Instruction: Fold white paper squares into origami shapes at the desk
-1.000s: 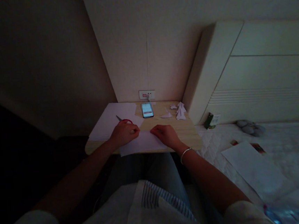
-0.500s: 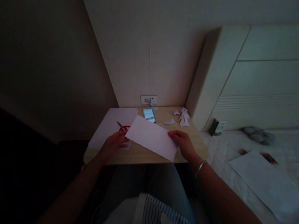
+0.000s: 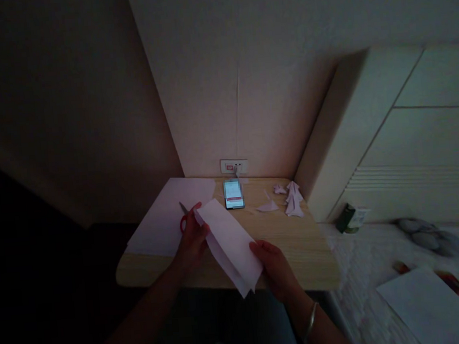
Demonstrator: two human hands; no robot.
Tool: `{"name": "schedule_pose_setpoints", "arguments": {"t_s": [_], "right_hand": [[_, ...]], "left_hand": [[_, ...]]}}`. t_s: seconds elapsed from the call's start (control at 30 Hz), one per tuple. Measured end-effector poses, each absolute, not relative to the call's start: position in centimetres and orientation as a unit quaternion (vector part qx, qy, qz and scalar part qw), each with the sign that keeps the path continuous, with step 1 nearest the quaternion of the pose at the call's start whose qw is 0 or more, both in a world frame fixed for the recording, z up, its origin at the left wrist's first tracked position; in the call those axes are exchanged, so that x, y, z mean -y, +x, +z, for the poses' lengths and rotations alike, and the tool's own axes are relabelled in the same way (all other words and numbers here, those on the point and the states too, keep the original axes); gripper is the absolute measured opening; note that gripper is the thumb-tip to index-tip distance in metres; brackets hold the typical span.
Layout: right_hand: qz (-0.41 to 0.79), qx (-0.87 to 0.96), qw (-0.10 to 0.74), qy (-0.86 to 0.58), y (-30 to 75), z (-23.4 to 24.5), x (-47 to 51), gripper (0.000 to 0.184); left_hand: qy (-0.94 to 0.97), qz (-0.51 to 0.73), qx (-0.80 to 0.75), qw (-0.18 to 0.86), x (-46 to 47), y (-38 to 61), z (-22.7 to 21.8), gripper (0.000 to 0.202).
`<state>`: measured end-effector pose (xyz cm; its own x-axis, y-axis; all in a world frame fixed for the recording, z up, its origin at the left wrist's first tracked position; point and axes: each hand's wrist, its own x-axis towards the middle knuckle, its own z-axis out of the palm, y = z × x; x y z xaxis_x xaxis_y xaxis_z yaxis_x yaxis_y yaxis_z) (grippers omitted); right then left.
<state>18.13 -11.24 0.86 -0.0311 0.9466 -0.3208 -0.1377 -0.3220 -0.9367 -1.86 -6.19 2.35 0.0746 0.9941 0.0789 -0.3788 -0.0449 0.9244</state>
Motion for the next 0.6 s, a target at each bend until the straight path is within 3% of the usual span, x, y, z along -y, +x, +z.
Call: {"name": "schedule_pose_setpoints", "arguments": {"t_s": [0.1,0.23,0.27,0.33,0.4,0.5,0.6], "right_hand": [[0.513,0.507,0.357,-0.594,18.0,1.1,11.0,0.029],[0.309,0.633,0.304,-0.641,17.5,2.2,10.5,0.064],[0.26,0.655,0.313,-0.637,17.3,2.6,10.3,0.066],[0.168,0.687,0.342,-0.618,16.6,3.8,10.0,0.051],[0.172,0.691,0.365,-0.599,15.9,5.1,9.5,0.037],[0.294,0.679,0.363,-0.567,14.8,6.6,8.4,0.04],[0.355,0.656,0.378,-0.549,14.4,6.9,7.2,0.026]], "left_hand": [[0.453,0.585,-0.374,0.56,5.6,-1.7,2.5,0.073],[0.486,0.582,-0.419,0.5,4.8,-1.5,3.6,0.073],[0.489,0.581,-0.429,0.489,4.7,-1.4,3.9,0.073],[0.495,0.572,-0.449,0.476,4.6,-1.2,4.3,0.074],[0.506,0.541,-0.461,0.489,4.5,-1.0,4.5,0.075],[0.55,0.474,-0.451,0.519,4.7,-0.7,4.6,0.076],[0.597,0.427,-0.428,0.527,5.1,-0.6,4.7,0.076]]}}
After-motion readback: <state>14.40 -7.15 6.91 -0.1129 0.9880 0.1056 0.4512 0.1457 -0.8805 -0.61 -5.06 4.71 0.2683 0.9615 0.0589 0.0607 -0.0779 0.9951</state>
